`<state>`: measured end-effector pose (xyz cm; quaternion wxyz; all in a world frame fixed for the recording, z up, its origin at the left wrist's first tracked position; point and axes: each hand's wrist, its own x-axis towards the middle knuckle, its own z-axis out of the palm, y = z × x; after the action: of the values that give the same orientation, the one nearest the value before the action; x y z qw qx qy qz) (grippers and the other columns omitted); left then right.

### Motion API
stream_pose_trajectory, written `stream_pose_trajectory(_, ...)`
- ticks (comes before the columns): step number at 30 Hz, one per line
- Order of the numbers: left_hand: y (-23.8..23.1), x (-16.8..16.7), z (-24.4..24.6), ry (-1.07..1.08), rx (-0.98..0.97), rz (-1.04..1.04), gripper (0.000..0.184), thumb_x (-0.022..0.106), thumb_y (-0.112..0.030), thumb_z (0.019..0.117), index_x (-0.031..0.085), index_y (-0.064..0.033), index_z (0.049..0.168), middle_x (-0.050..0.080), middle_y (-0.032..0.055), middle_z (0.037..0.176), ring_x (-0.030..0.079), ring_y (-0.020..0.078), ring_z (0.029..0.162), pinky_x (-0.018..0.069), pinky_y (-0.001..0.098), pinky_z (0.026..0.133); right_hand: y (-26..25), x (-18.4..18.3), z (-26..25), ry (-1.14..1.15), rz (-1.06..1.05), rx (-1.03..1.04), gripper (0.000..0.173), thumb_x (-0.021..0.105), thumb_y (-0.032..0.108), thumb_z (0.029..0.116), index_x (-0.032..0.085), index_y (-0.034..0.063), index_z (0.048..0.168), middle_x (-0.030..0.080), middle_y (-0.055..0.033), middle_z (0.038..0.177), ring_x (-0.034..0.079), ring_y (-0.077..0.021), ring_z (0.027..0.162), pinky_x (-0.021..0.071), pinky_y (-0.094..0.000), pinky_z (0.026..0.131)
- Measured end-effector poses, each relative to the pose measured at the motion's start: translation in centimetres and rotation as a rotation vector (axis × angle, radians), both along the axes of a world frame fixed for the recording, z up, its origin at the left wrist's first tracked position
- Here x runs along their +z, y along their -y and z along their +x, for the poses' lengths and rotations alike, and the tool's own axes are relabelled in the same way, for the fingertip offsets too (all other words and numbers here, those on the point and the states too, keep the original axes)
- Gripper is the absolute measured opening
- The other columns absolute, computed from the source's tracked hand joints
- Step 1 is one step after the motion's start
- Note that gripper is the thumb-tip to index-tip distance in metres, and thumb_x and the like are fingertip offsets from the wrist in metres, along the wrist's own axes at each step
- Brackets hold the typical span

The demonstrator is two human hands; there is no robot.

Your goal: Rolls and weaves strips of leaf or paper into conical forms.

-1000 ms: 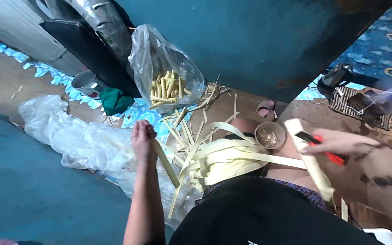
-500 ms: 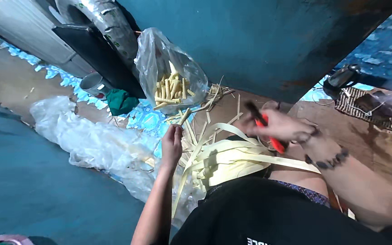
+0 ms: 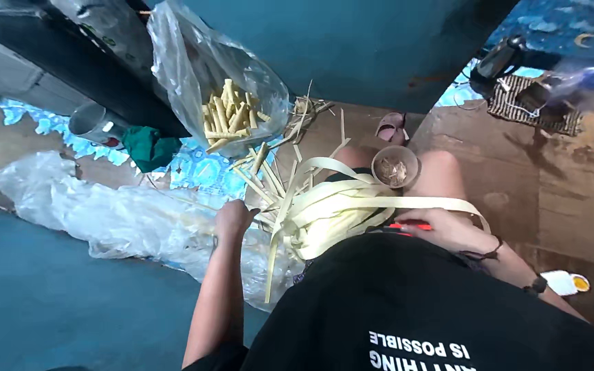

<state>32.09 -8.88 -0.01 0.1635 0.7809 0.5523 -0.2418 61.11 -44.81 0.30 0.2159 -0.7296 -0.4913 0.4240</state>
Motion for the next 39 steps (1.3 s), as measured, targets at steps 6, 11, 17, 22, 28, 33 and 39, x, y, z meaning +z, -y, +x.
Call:
stream_pose_trajectory(6, 8.8, 1.7, 8.0, 0.786, -0.459, -0.078, 0.035, 0.067, -0.029, 0.1003, 0.069, -0.003, 0.124, 0.069, 0.0166, 0.122, 0.067, 0.0322, 0.114, 0.0514, 0.0547, 0.102, -0.2, 1.9, 1.3, 0.062, 0.246, -0.25, 0.024, 0.063, 0.021, 0.101, 0.073, 0.0038, 0.115, 0.073, -0.0108, 0.105, 0.071, -0.0176, 0.094, 0.059, -0.0384, 0.086)
stream_pose_trajectory(11, 15.4, -3.3, 16.4, 0.754, -0.806, -0.171, 0.047, 0.069, -0.045, 0.0959, 0.07, -0.0085, 0.126, 0.055, 0.0151, 0.147, 0.045, 0.0374, 0.14, 0.038, 0.0601, 0.112, -1.6, 0.9, 0.9, 0.182, 0.314, -0.271, 0.034, 0.073, 0.025, 0.0946, 0.072, 0.0052, 0.122, 0.069, -0.0152, 0.12, 0.067, -0.0279, 0.111, 0.0542, -0.0508, 0.097)
stream_pose_trajectory(17, 14.7, 1.3, 16.5, 0.934, -0.874, -0.397, 0.025, 0.073, -0.02, 0.0955, 0.071, -0.0021, 0.112, 0.074, 0.0128, 0.103, 0.071, 0.0263, 0.099, 0.0544, 0.0508, 0.094, -0.4, 0.2, 2.0, 0.155, 0.248, -0.258, 0.042, 0.069, 0.036, 0.0968, 0.07, 0.0041, 0.123, 0.071, -0.0157, 0.116, 0.068, -0.0271, 0.106, 0.0544, -0.0502, 0.095)
stream_pose_trajectory(22, 6.0, 4.2, 11.4, 0.814, -0.588, -0.087, 0.023, 0.072, -0.016, 0.0955, 0.069, -0.0049, 0.115, 0.073, 0.0137, 0.1, 0.072, 0.0311, 0.093, 0.0567, 0.0577, 0.086, 0.9, 3.1, 3.6, 0.248, 0.172, -0.338, 0.024, 0.077, 0.026, 0.0933, 0.072, 0.0035, 0.097, 0.067, -0.0133, 0.076, 0.065, -0.0263, 0.07, 0.0529, -0.0528, 0.067)
stream_pose_trajectory(28, 0.4, 1.9, 4.5, 0.422, -0.113, 0.377, 0.032, 0.073, -0.017, 0.0931, 0.067, 0.0012, 0.118, 0.068, 0.0315, 0.107, 0.063, 0.0552, 0.106, 0.0398, 0.0774, 0.096, 0.0, 6.4, 4.8, 0.515, 0.173, -0.357, 0.022, 0.079, 0.027, 0.091, 0.071, 0.0066, 0.093, 0.066, -0.0132, 0.073, 0.066, -0.0339, 0.068, 0.0513, -0.0595, 0.062)
stream_pose_trajectory(33, 11.3, 2.7, 9.5, 0.93, -0.505, -0.195, 0.058, 0.078, -0.029, 0.0911, 0.059, -0.0069, 0.141, 0.067, 0.0135, 0.131, 0.063, 0.0257, 0.123, 0.0454, 0.0519, 0.112, -5.7, 5.6, -1.1, 0.412, 0.314, -0.059, 0.03, 0.077, 0.038, 0.0908, 0.074, 0.0103, 0.102, 0.072, -0.0112, 0.084, 0.072, -0.0313, 0.079, 0.0573, -0.0574, 0.071)
stream_pose_trajectory(39, 9.4, 2.5, 10.1, 0.902, -0.565, -0.286, 0.047, 0.073, -0.02, 0.0957, 0.059, -0.0086, 0.139, 0.071, 0.0125, 0.116, 0.069, 0.0242, 0.107, 0.0553, 0.0482, 0.097, -6.6, 7.4, -0.4, 0.611, 0.325, 0.07, 0.034, 0.072, 0.006, 0.0909, 0.076, 0.0186, 0.123, 0.074, -0.0115, 0.103, 0.072, -0.0336, 0.086, 0.0582, -0.057, 0.074)
